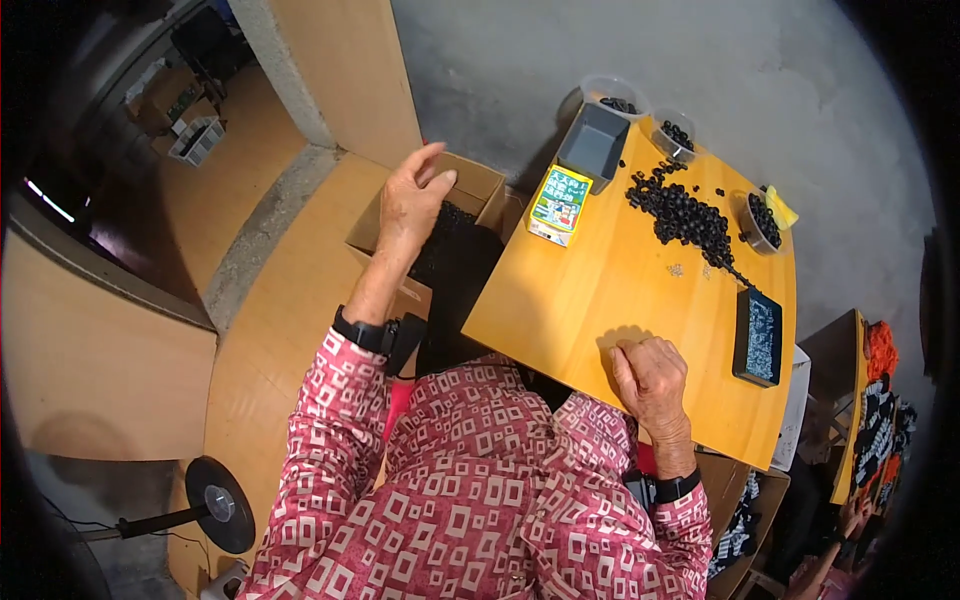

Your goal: The person assembles small black plastic components by fitting small parts into them by hand at a table.

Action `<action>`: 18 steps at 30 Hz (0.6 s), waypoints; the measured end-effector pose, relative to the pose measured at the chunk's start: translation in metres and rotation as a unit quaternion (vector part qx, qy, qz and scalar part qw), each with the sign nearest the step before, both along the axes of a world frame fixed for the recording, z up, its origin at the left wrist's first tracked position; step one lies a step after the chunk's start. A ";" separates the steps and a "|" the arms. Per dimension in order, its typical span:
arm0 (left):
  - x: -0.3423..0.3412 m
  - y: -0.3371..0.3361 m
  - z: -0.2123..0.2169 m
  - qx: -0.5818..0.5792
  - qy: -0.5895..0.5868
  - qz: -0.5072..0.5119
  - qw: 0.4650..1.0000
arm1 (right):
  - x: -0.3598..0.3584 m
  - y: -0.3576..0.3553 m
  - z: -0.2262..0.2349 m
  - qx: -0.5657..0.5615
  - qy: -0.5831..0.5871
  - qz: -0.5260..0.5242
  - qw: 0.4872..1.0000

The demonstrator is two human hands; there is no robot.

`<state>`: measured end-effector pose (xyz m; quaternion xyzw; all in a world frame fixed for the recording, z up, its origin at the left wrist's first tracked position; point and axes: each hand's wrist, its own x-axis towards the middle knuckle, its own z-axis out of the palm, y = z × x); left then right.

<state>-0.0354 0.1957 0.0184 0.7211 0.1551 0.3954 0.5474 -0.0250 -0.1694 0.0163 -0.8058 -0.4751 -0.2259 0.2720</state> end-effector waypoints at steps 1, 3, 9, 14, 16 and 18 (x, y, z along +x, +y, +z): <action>-0.002 0.008 -0.009 0.001 -0.001 0.001 1.000 | 0.000 0.001 -0.001 -0.004 0.006 0.001 1.000; -0.009 0.016 -0.019 -0.088 0.067 0.017 0.994 | 0.001 0.002 -0.003 -0.010 0.006 -0.002 1.000; -0.033 -0.029 0.000 -0.156 0.102 -0.218 0.958 | 0.001 0.003 -0.004 -0.023 0.027 0.001 0.999; -0.042 -0.123 0.034 -0.116 0.084 -0.442 0.886 | 0.004 0.002 -0.010 -0.008 0.067 0.017 0.998; -0.038 -0.151 0.019 -0.156 0.075 -0.571 0.803 | 0.007 -0.004 -0.016 -0.037 0.110 -0.017 0.993; -0.036 -0.171 0.002 -0.233 0.055 -0.605 0.759 | 0.009 -0.009 -0.026 -0.010 0.122 0.005 0.992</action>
